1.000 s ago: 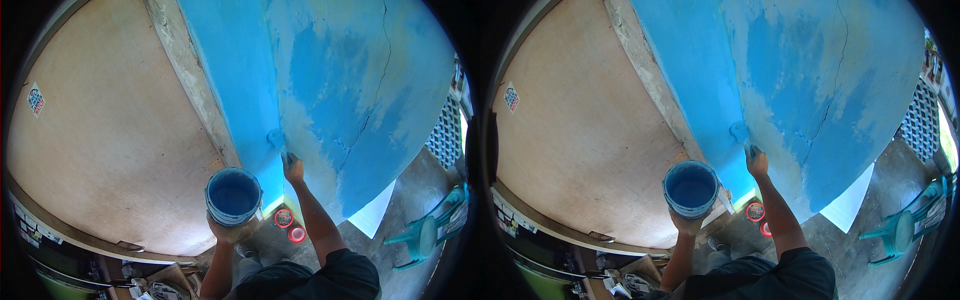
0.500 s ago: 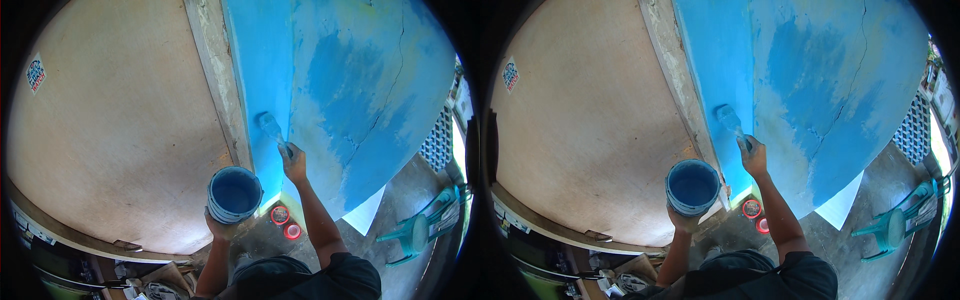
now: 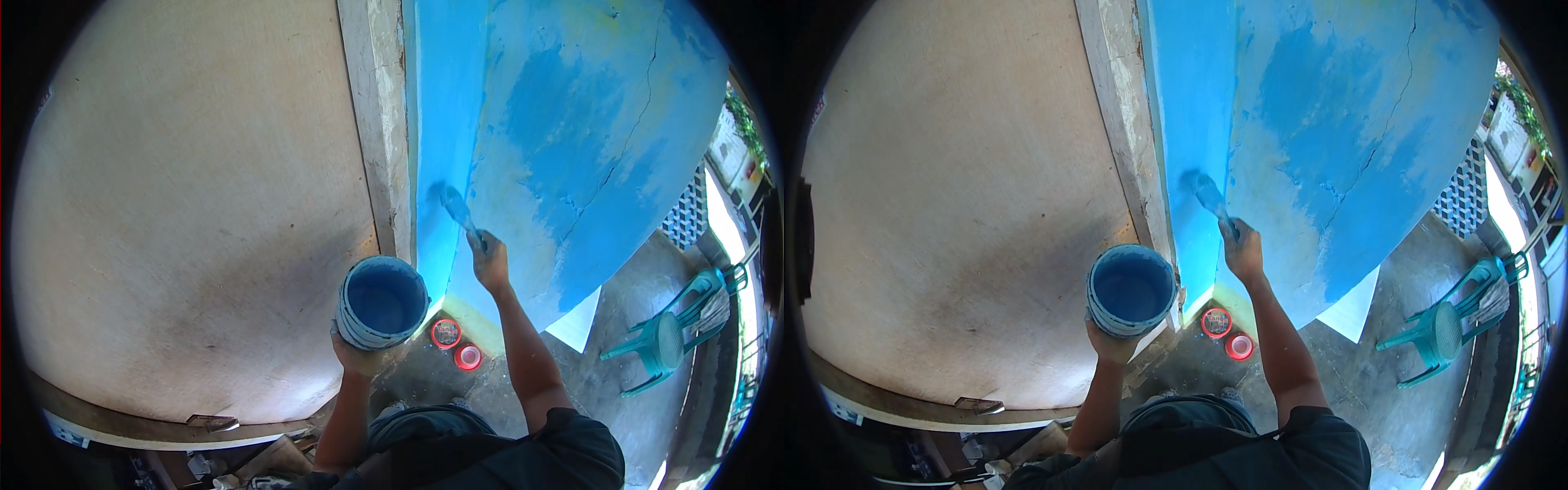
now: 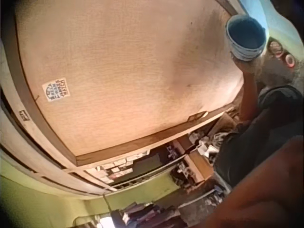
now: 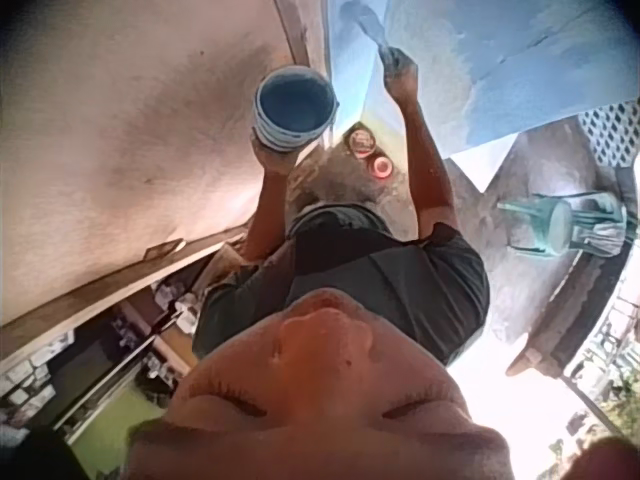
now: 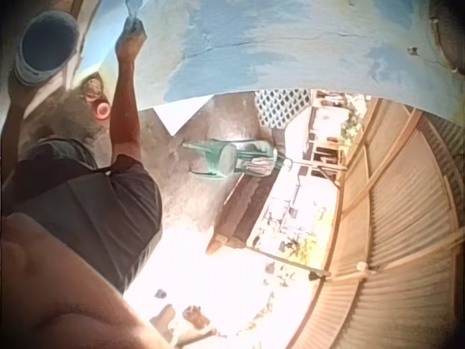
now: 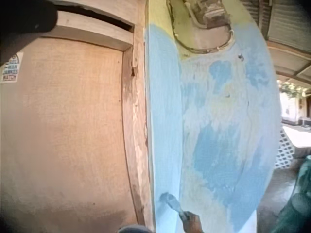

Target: The person paints an interior wall with blue paint using a paintbrush, dipping the brush into a bucket of blue paint.

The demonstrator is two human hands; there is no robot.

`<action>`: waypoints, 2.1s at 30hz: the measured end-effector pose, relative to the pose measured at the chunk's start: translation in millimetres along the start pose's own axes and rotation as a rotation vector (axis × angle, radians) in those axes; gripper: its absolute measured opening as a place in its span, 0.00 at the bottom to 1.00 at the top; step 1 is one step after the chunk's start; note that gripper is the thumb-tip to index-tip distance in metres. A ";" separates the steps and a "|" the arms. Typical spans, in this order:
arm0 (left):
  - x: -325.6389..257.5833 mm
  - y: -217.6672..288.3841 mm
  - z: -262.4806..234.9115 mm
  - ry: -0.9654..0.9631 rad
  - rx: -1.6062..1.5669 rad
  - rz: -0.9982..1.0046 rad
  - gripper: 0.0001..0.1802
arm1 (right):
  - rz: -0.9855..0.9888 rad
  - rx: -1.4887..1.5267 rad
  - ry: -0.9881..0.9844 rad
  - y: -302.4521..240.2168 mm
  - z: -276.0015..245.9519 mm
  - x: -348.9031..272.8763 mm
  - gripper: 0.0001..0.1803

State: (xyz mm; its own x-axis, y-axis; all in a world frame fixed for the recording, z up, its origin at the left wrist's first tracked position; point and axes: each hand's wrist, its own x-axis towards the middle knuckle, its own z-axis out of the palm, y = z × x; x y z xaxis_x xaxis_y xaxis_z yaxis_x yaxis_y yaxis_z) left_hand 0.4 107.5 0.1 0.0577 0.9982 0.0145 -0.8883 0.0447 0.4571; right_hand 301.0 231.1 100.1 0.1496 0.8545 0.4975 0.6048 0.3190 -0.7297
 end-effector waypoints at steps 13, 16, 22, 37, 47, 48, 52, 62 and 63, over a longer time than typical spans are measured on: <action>19.1 17.1 -32.8 -0.030 -0.174 -0.285 0.43 | 0.264 -0.555 -0.236 73.0 45.7 -85.1 0.18; 18.7 21.2 -34.7 -0.001 -0.220 -0.340 0.43 | 0.292 -0.537 -0.257 76.6 35.8 -82.2 0.18; 17.7 30.6 -29.7 -0.070 -0.308 -0.392 0.42 | 0.082 -0.609 -0.272 -40.0 -6.7 17.7 0.15; 30.2 17.4 -30.7 -0.018 -0.158 -0.308 0.46 | 0.248 0.222 -0.061 65.2 66.8 -31.4 0.21; 30.4 6.5 -14.9 0.047 -0.168 -0.277 0.34 | 0.502 -0.545 -0.169 167.7 78.3 -96.3 0.17; 31.8 0.8 -14.5 0.048 -0.174 -0.296 0.34 | 0.468 -0.529 -0.157 176.5 73.1 -94.6 0.17; 33.6 -6.4 -16.5 -0.072 -0.068 -0.204 0.33 | 0.184 -0.563 -0.086 135.0 63.5 -43.0 0.15; 25.2 -8.2 -36.1 0.054 -0.027 -0.155 0.33 | 0.297 0.224 0.032 94.3 42.8 -26.9 0.21; 25.9 -11.6 -38.6 0.049 -0.026 -0.162 0.33 | 0.326 0.217 0.013 125.2 65.8 -47.5 0.23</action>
State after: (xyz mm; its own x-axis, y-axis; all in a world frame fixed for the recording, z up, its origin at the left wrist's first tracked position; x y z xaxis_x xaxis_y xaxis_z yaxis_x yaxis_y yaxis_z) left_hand -5.4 134.4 -39.2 0.1797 0.9785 -0.1010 -0.8805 0.2058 0.4270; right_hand 318.2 257.4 -45.8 0.3178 0.9204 0.2277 0.3448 0.1116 -0.9320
